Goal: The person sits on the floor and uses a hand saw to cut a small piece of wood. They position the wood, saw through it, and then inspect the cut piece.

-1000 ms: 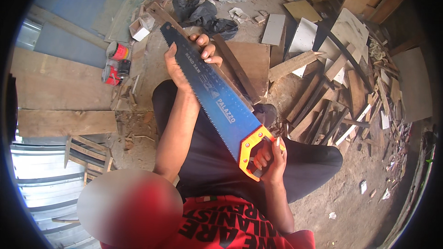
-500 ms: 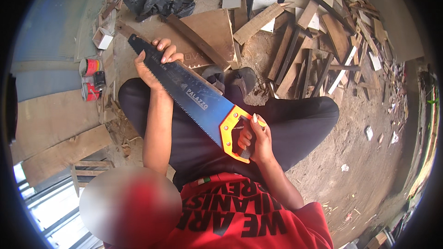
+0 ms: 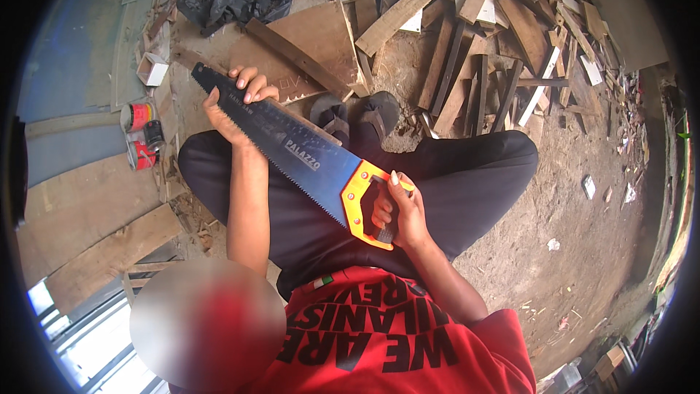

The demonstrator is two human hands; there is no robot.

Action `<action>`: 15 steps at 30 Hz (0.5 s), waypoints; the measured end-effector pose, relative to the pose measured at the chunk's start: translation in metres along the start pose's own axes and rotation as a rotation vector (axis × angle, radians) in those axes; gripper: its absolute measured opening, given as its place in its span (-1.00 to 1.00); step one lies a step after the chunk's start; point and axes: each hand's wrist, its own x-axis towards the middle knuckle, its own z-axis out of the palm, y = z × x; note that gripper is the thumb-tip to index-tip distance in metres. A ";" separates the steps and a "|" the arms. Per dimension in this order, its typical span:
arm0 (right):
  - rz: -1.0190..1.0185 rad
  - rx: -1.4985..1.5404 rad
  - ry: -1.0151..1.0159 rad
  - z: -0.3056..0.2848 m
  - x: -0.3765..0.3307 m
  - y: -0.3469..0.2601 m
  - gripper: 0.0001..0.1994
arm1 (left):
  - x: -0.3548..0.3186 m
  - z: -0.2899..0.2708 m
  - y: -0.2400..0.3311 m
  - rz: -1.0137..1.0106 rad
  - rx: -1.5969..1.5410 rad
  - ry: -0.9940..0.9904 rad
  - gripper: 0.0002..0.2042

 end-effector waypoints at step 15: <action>0.015 0.037 0.003 -0.009 0.002 0.007 -0.69 | 0.000 -0.003 -0.005 -0.007 -0.008 0.002 -0.65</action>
